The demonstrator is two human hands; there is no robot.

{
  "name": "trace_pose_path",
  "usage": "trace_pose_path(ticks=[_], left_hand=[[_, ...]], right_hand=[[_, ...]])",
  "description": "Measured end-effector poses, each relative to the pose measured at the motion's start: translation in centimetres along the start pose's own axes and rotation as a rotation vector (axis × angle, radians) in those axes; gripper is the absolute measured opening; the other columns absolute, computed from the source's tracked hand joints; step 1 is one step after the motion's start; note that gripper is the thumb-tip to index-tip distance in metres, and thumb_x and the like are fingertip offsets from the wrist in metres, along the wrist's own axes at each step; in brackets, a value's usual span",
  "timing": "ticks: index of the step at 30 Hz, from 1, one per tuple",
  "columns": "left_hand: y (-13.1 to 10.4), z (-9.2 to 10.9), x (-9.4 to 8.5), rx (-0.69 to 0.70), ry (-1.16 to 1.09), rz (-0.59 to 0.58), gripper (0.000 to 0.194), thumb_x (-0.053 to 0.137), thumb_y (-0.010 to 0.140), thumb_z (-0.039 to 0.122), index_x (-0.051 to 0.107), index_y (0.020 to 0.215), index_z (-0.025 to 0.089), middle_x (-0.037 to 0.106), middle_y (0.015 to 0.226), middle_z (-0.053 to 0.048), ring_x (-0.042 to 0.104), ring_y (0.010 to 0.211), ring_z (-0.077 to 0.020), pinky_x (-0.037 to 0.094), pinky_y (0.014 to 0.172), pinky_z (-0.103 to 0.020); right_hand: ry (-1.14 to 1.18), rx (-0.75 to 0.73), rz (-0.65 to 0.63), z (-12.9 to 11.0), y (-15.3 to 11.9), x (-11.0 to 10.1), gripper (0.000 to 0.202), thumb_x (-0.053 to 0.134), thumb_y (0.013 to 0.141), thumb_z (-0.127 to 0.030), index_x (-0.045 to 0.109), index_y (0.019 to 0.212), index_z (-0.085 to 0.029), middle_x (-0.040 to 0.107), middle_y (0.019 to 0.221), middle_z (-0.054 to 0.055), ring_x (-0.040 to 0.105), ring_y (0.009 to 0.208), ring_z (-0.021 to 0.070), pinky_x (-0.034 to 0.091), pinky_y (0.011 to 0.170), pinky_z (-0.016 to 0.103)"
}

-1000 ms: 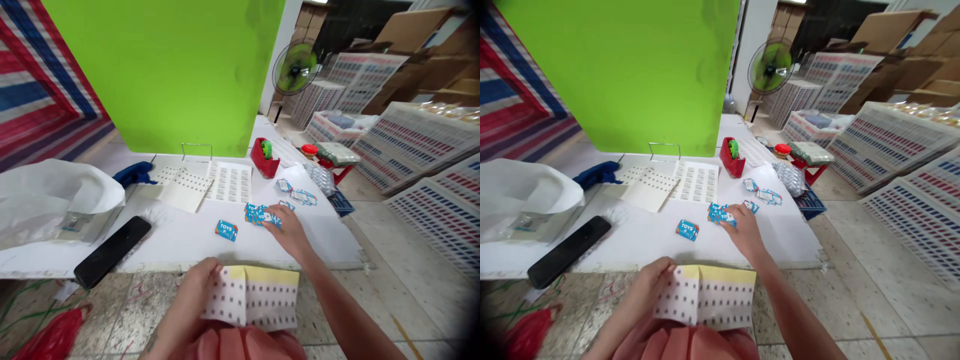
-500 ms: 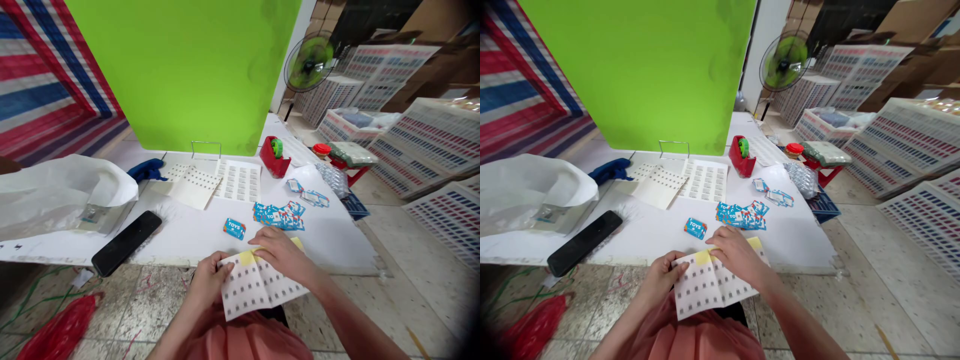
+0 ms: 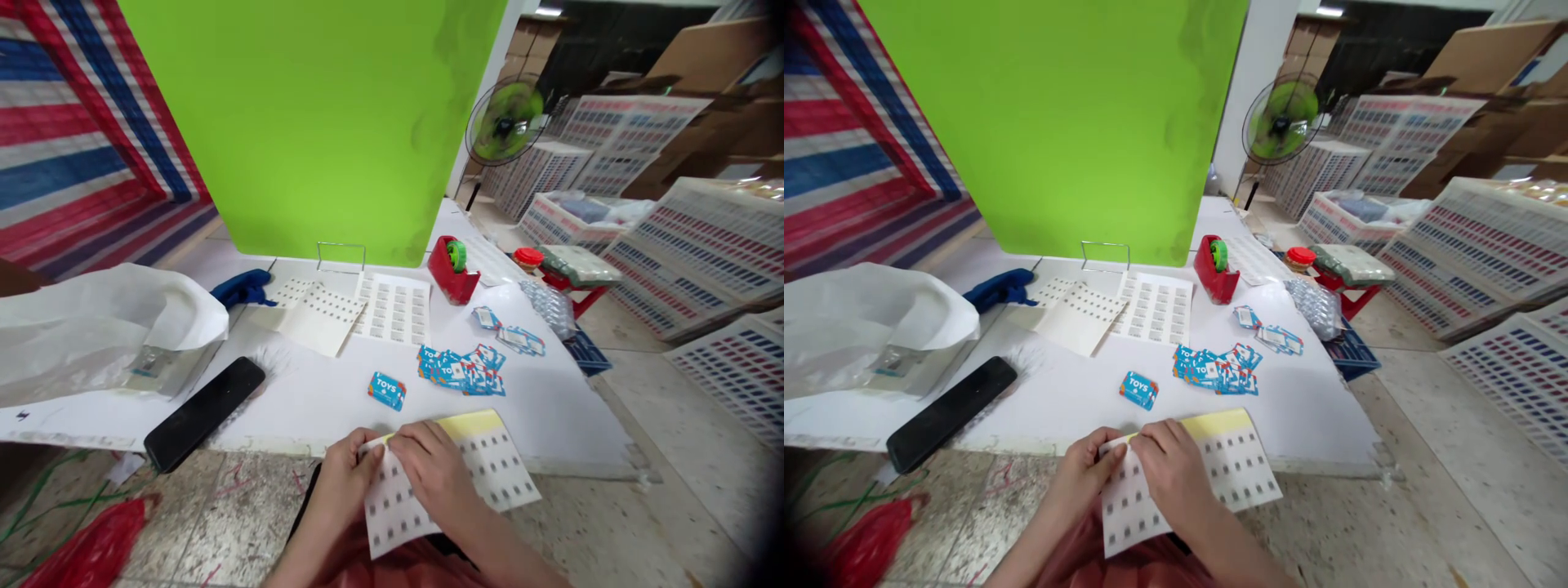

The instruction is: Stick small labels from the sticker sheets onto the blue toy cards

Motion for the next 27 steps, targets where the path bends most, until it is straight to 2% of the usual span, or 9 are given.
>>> trace_pose_path(ticks=[3,5,7,9,11,14,18,22,27], left_hand=[[0.0,-0.4,-0.3,-0.018,-0.001,-0.002,0.022,0.049,0.080,0.033,0.063,0.084,0.015,0.054,0.064,0.002,0.043,0.059,-0.0124,0.034,0.057,-0.022],[0.0,-0.6,-0.5,-0.027,0.008,-0.003,0.022,0.048,0.080,0.032,0.062,0.084,0.015,0.054,0.064,0.002,0.043,0.059,-0.0125,0.034,0.057,-0.022],[-0.1,-0.6,-0.6,-0.010,0.037,0.002,0.021,0.048,0.081,0.031,0.062,0.083,0.015,0.053,0.063,0.002,0.044,0.059,-0.0126,0.034,0.058,-0.022],[-0.1,-0.6,-0.6,0.016,0.067,0.008,0.020,0.047,0.081,0.030,0.061,0.082,0.015,0.053,0.063,0.002,0.044,0.060,-0.0127,0.033,0.057,-0.022],[-0.1,-0.6,-0.6,0.027,0.076,0.008,0.020,0.047,0.082,0.029,0.061,0.082,0.015,0.054,0.064,0.002,0.045,0.061,-0.0130,0.033,0.057,-0.023],[0.0,-0.6,-0.4,0.040,0.074,-0.001,0.021,0.046,0.082,0.029,0.062,0.081,0.015,0.056,0.066,0.001,0.047,0.063,-0.0134,0.033,0.057,-0.023],[0.1,-0.6,-0.3,0.039,0.063,-0.019,0.021,0.046,0.083,0.030,0.061,0.082,0.015,0.057,0.068,0.001,0.048,0.065,-0.0138,0.034,0.059,-0.023],[0.1,-0.7,-0.3,0.037,0.067,-0.017,0.021,0.046,0.083,0.030,0.061,0.083,0.015,0.057,0.069,0.001,0.049,0.067,-0.0144,0.035,0.061,-0.023],[0.2,-0.9,-0.2,0.021,0.069,-0.040,0.021,0.046,0.082,0.030,0.061,0.082,0.014,0.056,0.069,0.000,0.048,0.068,-0.0144,0.034,0.060,-0.023]], right_hand=[[0.201,0.128,0.014,1.6,0.5,-0.4,0.018,0.044,0.089,-0.016,0.060,0.082,-0.022,0.061,0.082,0.005,0.056,0.080,0.0179,0.047,0.071,0.031],[0.255,0.203,0.023,3.1,1.4,-0.7,0.015,0.046,0.089,-0.018,0.060,0.083,-0.022,0.062,0.085,0.004,0.058,0.083,0.0179,0.047,0.074,0.030],[0.209,0.208,0.034,4.4,2.7,-1.0,0.015,0.049,0.087,-0.019,0.061,0.095,-0.023,0.064,0.094,0.005,0.057,0.091,0.0203,0.046,0.081,0.034],[0.128,0.190,0.035,5.5,4.1,-0.8,0.027,0.052,0.085,-0.020,0.057,0.111,-0.023,0.063,0.105,0.006,0.055,0.099,0.0233,0.043,0.088,0.039],[0.069,0.205,0.012,6.8,5.2,-0.1,0.040,0.057,0.081,-0.021,0.052,0.121,-0.023,0.062,0.108,0.007,0.054,0.101,0.0249,0.041,0.090,0.042],[0.053,0.261,-0.048,8.6,6.4,1.4,0.052,0.063,0.075,-0.021,0.049,0.125,-0.021,0.063,0.101,0.006,0.055,0.096,0.0243,0.042,0.089,0.042],[0.148,0.332,-0.131,10.0,7.1,3.0,0.060,0.067,0.069,-0.018,0.049,0.126,-0.020,0.062,0.088,0.002,0.056,0.083,0.0194,0.046,0.080,0.036],[0.307,0.434,-0.139,11.1,7.2,3.2,0.063,0.066,0.067,-0.015,0.049,0.127,-0.021,0.058,0.075,-0.003,0.054,0.065,0.0132,0.046,0.064,0.027],[0.482,0.487,-0.128,11.6,7.4,3.2,0.064,0.061,0.070,-0.012,0.044,0.131,-0.021,0.058,0.067,-0.005,0.055,0.061,0.0116,0.044,0.061,0.024]])
Point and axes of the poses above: each hand's wrist, its own y-axis towards the middle knuckle, its own x-axis out of the palm, z = x × y, the point moved 9 cm from there along y, towards the middle knuckle
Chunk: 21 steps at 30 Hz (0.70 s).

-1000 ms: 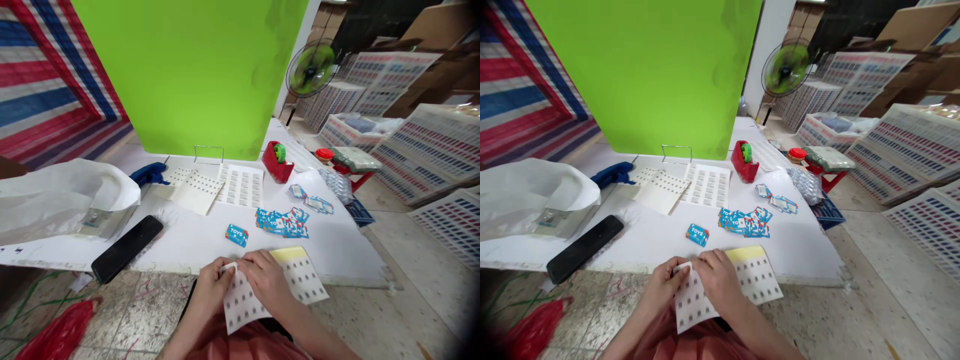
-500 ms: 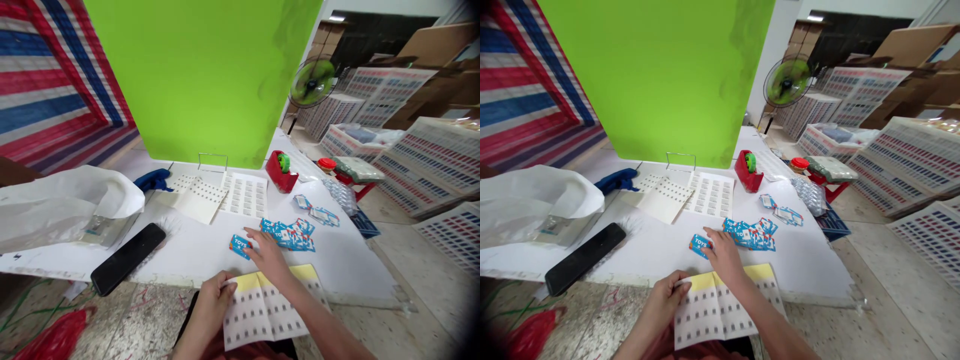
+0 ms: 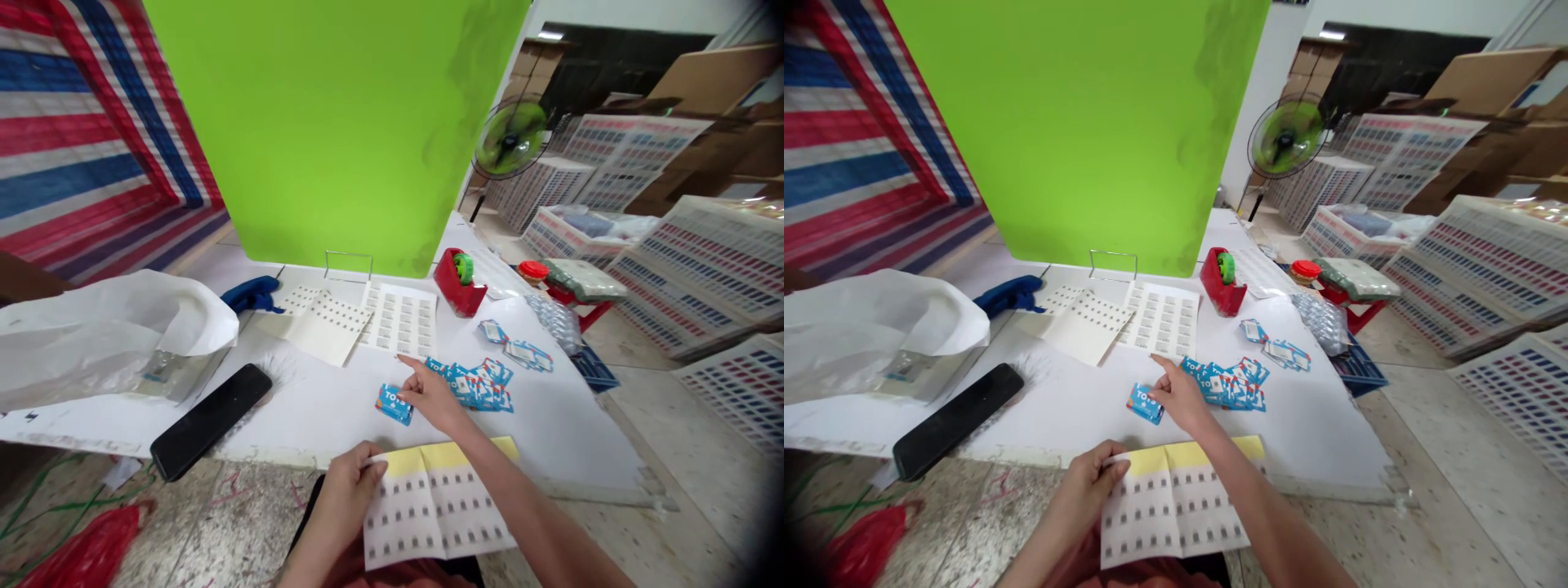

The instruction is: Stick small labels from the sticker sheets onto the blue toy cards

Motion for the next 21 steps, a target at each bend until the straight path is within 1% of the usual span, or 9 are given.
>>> trace_pose_path(ticks=[4,8,10,12,16,18,21], left_hand=[[0.0,-0.1,0.1,0.010,-0.018,-0.001,0.022,0.046,0.082,0.031,0.059,0.082,0.014,0.053,0.068,0.001,0.046,0.067,-0.0138,0.033,0.060,-0.023],[0.0,0.0,0.0,0.009,-0.021,0.012,0.022,0.046,0.082,0.032,0.059,0.082,0.014,0.052,0.067,0.001,0.045,0.066,-0.0134,0.033,0.059,-0.023],[0.0,0.1,0.0,0.003,-0.015,0.011,0.022,0.046,0.082,0.032,0.059,0.082,0.014,0.051,0.066,0.001,0.045,0.065,-0.0133,0.033,0.059,-0.023],[-0.1,0.3,0.0,0.002,-0.010,0.007,0.023,0.046,0.082,0.033,0.059,0.082,0.014,0.051,0.065,0.002,0.044,0.065,-0.0132,0.033,0.058,-0.023],[-0.5,0.6,-0.2,0.016,0.016,0.030,0.021,0.047,0.083,0.031,0.060,0.082,0.015,0.053,0.066,0.002,0.045,0.065,-0.0131,0.034,0.059,-0.023],[-0.9,1.1,0.0,0.045,0.043,0.029,0.022,0.045,0.085,0.032,0.059,0.081,0.015,0.053,0.067,0.002,0.046,0.065,-0.0130,0.034,0.059,-0.023],[-1.6,2.4,0.6,0.102,0.085,-0.004,0.028,0.039,0.091,0.035,0.057,0.080,0.016,0.054,0.068,0.001,0.048,0.066,-0.0130,0.035,0.059,-0.022]], right_hand=[[-0.012,0.000,0.005,0.7,0.3,0.0,0.055,0.059,0.071,-0.013,0.046,0.125,-0.020,0.058,0.067,-0.005,0.056,0.061,0.0119,0.043,0.061,0.023],[-0.052,-0.053,-0.020,0.9,0.5,0.0,0.042,0.055,0.076,-0.015,0.048,0.117,-0.020,0.055,0.065,-0.005,0.055,0.063,0.0123,0.042,0.060,0.024],[-0.048,-0.074,-0.037,0.6,0.5,-0.1,0.045,0.054,0.076,-0.015,0.047,0.120,-0.020,0.055,0.064,-0.006,0.055,0.062,0.0123,0.042,0.061,0.024],[-0.025,-0.080,-0.044,0.3,0.5,-0.3,0.052,0.055,0.075,-0.013,0.045,0.125,-0.020,0.057,0.064,-0.005,0.055,0.062,0.0125,0.042,0.062,0.024],[0.059,-0.066,-0.003,-0.2,0.4,-0.9,0.061,0.056,0.073,-0.013,0.043,0.132,-0.019,0.062,0.067,-0.003,0.056,0.062,0.0134,0.044,0.062,0.025],[0.107,-0.075,0.018,-0.4,0.3,-1.3,0.062,0.057,0.072,-0.015,0.042,0.133,-0.018,0.064,0.068,-0.002,0.056,0.063,0.0137,0.044,0.062,0.025],[0.161,-0.102,0.054,-1.0,-0.1,-2.3,0.063,0.056,0.074,-0.018,0.041,0.134,-0.019,0.063,0.070,-0.002,0.054,0.062,0.0126,0.042,0.060,0.025]])
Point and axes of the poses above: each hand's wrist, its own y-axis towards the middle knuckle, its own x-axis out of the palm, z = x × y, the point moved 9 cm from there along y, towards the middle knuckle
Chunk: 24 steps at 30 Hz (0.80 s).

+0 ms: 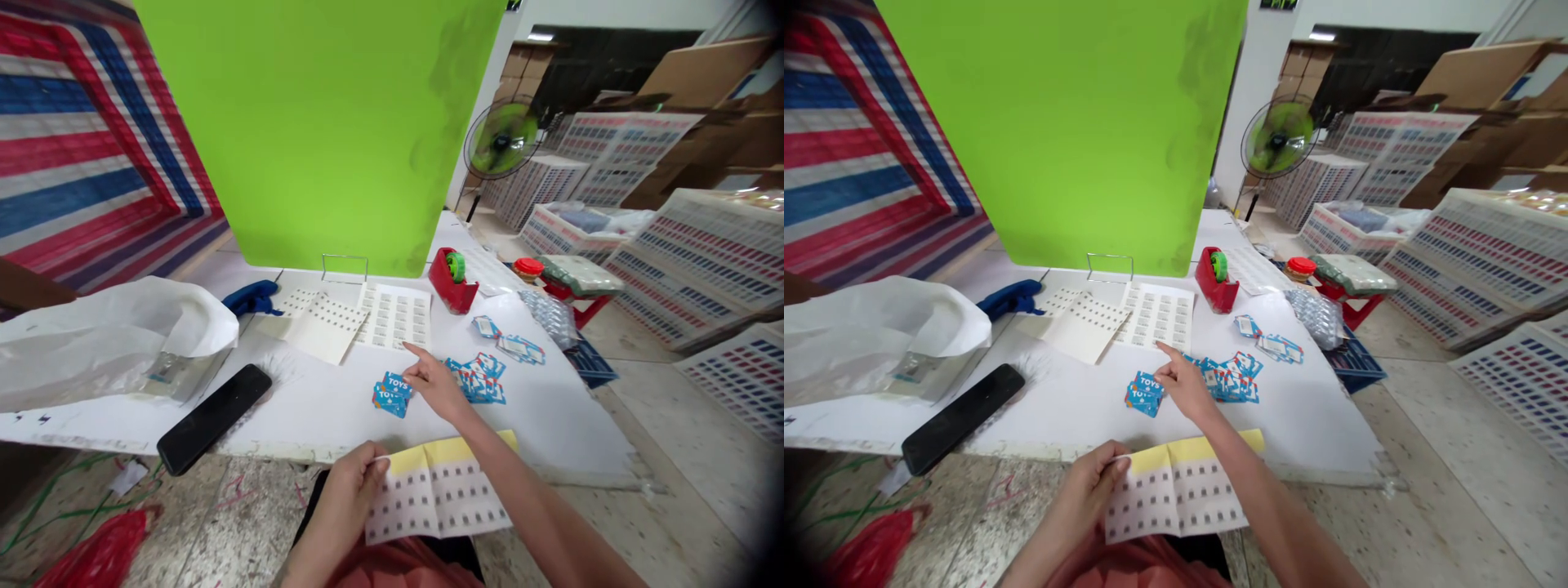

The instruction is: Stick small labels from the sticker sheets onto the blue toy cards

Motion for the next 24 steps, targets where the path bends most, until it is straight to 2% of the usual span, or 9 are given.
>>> trace_pose_path(ticks=[3,6,8,10,13,16,18,21,24], left_hand=[[-0.8,2.0,1.0,0.093,0.087,-0.064,0.027,0.035,0.094,0.031,0.056,0.082,0.017,0.058,0.075,0.000,0.051,0.070,-0.0130,0.037,0.063,-0.023],[-1.6,4.0,2.3,0.237,0.249,-0.126,0.024,0.034,0.094,0.022,0.056,0.084,0.019,0.060,0.083,-0.001,0.054,0.076,-0.0134,0.040,0.068,-0.024],[-2.1,5.0,3.3,0.365,0.380,-0.143,0.023,0.035,0.094,0.018,0.056,0.086,0.019,0.062,0.096,-0.003,0.055,0.090,-0.0152,0.042,0.079,-0.027],[-2.4,5.7,4.4,0.491,0.499,-0.156,0.020,0.038,0.093,0.015,0.057,0.090,0.020,0.057,0.120,-0.004,0.047,0.114,-0.0185,0.038,0.095,-0.032],[-2.0,5.3,6.1,0.565,0.636,-0.175,0.017,0.042,0.091,0.014,0.057,0.096,0.019,0.045,0.138,-0.003,0.031,0.132,-0.0205,0.029,0.106,-0.038],[-1.1,4.2,7.0,0.546,0.733,-0.162,0.016,0.044,0.092,0.018,0.059,0.099,0.019,0.048,0.136,-0.004,0.037,0.129,-0.0205,0.032,0.104,-0.038],[-0.7,3.9,7.3,0.539,0.780,-0.147,0.018,0.044,0.092,0.019,0.059,0.102,0.019,0.050,0.135,-0.005,0.040,0.126,-0.0205,0.034,0.101,-0.037],[-0.3,4.0,7.8,0.550,0.844,-0.145,0.020,0.046,0.091,0.019,0.059,0.105,0.019,0.051,0.133,-0.004,0.042,0.123,-0.0216,0.036,0.098,-0.037],[-0.3,4.4,8.3,0.561,0.900,-0.158,0.019,0.046,0.091,0.020,0.059,0.105,0.018,0.053,0.130,-0.005,0.043,0.122,-0.0238,0.037,0.095,-0.040]], right_hand=[[0.011,-0.008,0.006,-1.0,-1.2,-1.0,0.064,0.055,0.076,-0.018,0.036,0.137,-0.019,0.061,0.071,-0.003,0.052,0.061,0.0115,0.041,0.059,0.024],[-0.050,0.005,-0.084,-1.7,-3.6,-1.2,0.066,0.054,0.077,-0.017,0.032,0.140,-0.021,0.059,0.070,-0.004,0.052,0.062,0.0114,0.041,0.060,0.024],[-0.110,0.020,-0.140,-1.5,-5.4,-1.1,0.065,0.053,0.079,-0.015,0.032,0.140,-0.024,0.059,0.072,-0.004,0.053,0.064,0.0115,0.041,0.062,0.024],[-0.157,0.033,-0.163,-0.8,-6.8,-1.0,0.065,0.052,0.079,-0.013,0.032,0.139,-0.025,0.060,0.073,-0.004,0.054,0.065,0.0118,0.042,0.064,0.025],[-0.207,0.039,-0.167,0.7,-8.0,-0.7,0.066,0.051,0.078,-0.010,0.032,0.140,-0.025,0.061,0.073,-0.004,0.056,0.067,0.0126,0.044,0.067,0.026],[-0.250,0.020,-0.132,1.5,-8.2,-0.7,0.063,0.050,0.078,-0.010,0.036,0.138,-0.025,0.064,0.080,-0.001,0.058,0.070,0.0137,0.046,0.071,0.028],[-0.294,-0.032,-0.043,1.0,-8.1,-1.6,0.060,0.053,0.077,-0.012,0.040,0.134,-0.027,0.064,0.099,0.003,0.058,0.080,0.0156,0.047,0.076,0.031],[-0.334,-0.107,0.133,-0.5,-8.3,-3.8,0.040,0.058,0.077,-0.019,0.056,0.116,-0.025,0.055,0.116,0.007,0.054,0.098,0.0193,0.047,0.080,0.033],[-0.335,-0.050,0.100,-0.9,-8.4,-4.3,0.008,0.055,0.080,-0.021,0.062,0.082,-0.020,0.057,0.092,0.005,0.055,0.088,0.0177,0.046,0.072,0.029]])
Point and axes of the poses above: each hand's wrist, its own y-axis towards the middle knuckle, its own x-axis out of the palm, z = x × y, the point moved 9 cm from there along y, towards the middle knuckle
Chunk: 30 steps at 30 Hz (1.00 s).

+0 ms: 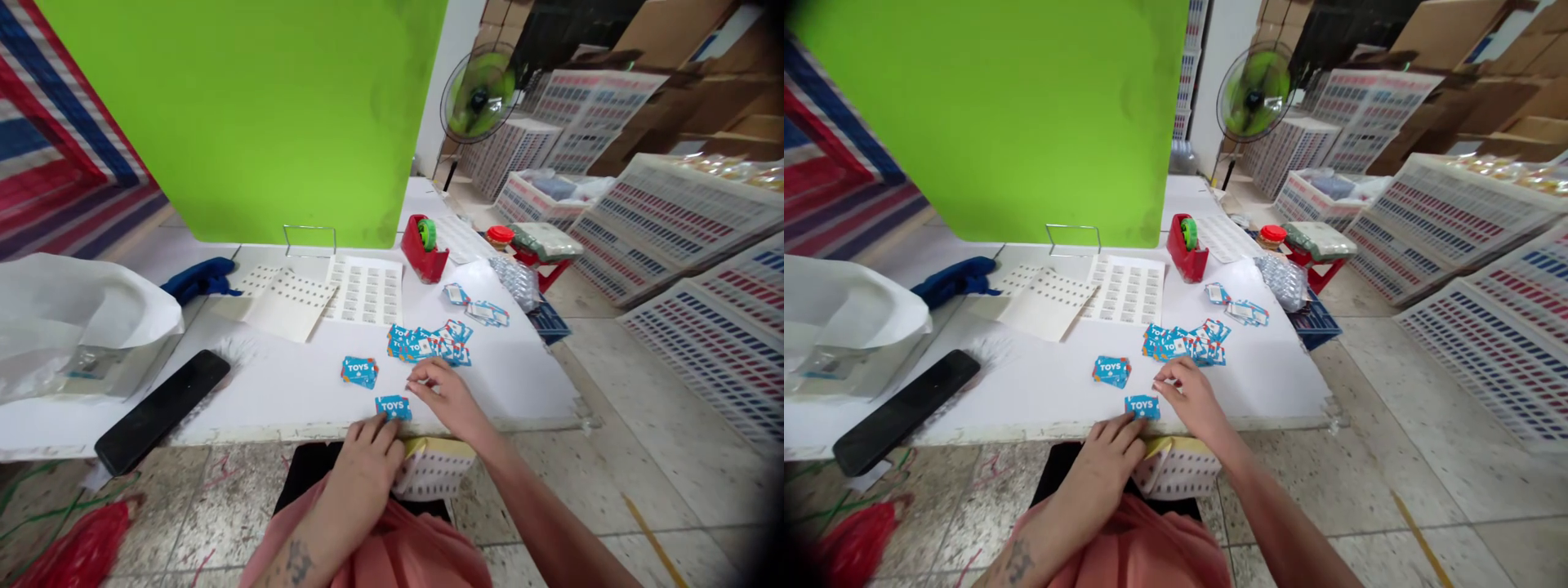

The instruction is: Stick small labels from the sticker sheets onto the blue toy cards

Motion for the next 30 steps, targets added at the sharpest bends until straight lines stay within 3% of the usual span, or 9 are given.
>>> trace_pose_path(ticks=[4,14,30], left_hand=[[0.2,0.6,0.1,0.005,0.039,-0.031,0.020,0.044,0.092,0.023,0.058,0.104,0.017,0.053,0.129,-0.008,0.043,0.121,-0.0279,0.037,0.092,-0.044],[0.2,0.8,0.0,0.012,0.050,-0.022,0.022,0.040,0.094,0.025,0.057,0.104,0.016,0.053,0.129,-0.008,0.041,0.121,-0.0285,0.036,0.093,-0.044],[0.8,0.3,0.1,0.004,0.041,-0.093,0.020,0.042,0.092,0.022,0.058,0.103,0.017,0.047,0.137,-0.007,0.043,0.117,-0.0280,0.039,0.086,-0.043]], right_hand=[[-0.070,0.033,-0.197,0.0,-0.2,1.7,0.012,0.054,0.081,-0.014,0.058,0.070,-0.018,0.054,0.079,0.002,0.052,0.079,0.0154,0.042,0.070,0.028],[-0.233,-0.004,-0.289,0.0,-0.1,3.6,0.012,0.055,0.083,-0.011,0.057,0.072,-0.017,0.054,0.084,0.004,0.050,0.086,0.0174,0.040,0.080,0.032],[-0.291,-0.031,-0.237,0.1,-0.2,3.7,0.011,0.056,0.082,-0.011,0.058,0.073,-0.017,0.054,0.085,0.004,0.051,0.085,0.0173,0.040,0.077,0.031]])
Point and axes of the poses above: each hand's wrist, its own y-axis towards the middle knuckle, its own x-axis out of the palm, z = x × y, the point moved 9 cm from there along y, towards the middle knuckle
